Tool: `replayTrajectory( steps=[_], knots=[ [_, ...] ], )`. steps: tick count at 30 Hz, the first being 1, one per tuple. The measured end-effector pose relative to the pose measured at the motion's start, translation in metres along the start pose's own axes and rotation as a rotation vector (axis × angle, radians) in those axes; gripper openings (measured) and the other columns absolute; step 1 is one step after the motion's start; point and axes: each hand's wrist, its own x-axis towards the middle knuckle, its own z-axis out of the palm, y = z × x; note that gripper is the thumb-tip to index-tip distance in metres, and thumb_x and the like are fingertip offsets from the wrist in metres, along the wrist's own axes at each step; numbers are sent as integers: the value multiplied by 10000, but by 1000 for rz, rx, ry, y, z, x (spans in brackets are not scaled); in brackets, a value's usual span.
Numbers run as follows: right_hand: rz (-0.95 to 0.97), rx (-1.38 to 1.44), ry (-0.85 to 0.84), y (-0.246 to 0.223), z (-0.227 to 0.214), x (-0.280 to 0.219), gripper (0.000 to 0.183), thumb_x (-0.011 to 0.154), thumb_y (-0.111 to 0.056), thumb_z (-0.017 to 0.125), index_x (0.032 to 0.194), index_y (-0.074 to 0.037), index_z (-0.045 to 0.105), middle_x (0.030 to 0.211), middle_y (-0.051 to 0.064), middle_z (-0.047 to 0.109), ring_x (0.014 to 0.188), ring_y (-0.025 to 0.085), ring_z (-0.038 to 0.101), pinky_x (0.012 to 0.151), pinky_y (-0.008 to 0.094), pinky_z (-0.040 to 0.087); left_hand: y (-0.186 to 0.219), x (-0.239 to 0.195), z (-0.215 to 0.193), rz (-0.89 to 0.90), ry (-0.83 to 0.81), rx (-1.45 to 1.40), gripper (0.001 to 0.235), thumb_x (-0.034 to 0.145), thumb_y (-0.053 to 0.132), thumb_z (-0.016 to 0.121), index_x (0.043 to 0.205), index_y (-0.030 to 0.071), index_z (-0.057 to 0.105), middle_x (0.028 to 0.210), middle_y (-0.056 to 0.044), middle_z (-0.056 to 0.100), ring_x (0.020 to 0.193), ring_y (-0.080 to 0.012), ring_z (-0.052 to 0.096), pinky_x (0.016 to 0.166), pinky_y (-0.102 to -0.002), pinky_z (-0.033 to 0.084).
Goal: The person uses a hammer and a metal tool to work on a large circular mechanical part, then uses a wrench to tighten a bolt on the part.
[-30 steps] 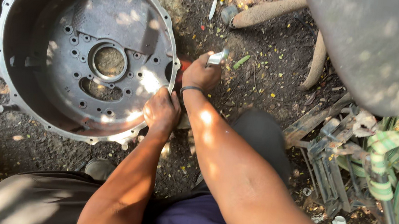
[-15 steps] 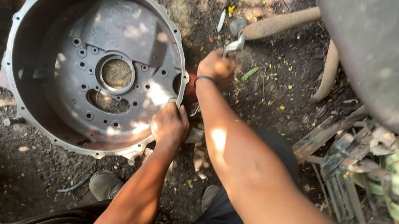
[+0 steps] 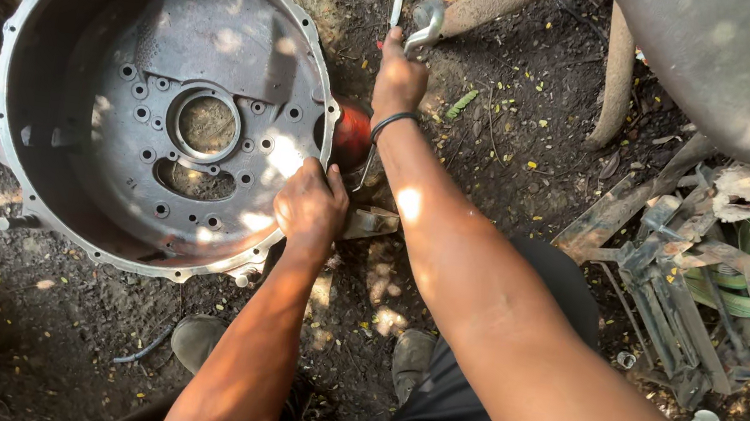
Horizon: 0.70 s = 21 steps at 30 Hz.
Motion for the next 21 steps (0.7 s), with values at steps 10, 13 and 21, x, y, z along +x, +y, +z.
replayTrajectory(
  steps=[10,13,21],
  knots=[
    [85,121,-206,-7,0,-1,494,970,-436,646,654,-69,549,499,10,485,351,143,422,324,327,303,24,13,-5,100,47,81,852,704,613,806,1191,-26,523,1033,-199,704,944,-349,713,811,-529,530],
    [77,7,-292,-16,-7,-5,513,966,-445,627,690,-15,585,504,49,538,352,157,481,330,310,388,36,21,-3,3,-34,40,842,707,549,863,1227,15,472,1103,-173,676,996,-348,705,810,-483,558],
    [-723,-562,-60,-137,-67,-33,536,878,-194,731,1284,50,481,1006,105,674,746,213,722,558,326,620,41,30,-7,-55,-68,8,813,661,545,906,1131,47,469,1062,-170,660,986,-379,692,781,-468,567]
  ],
)
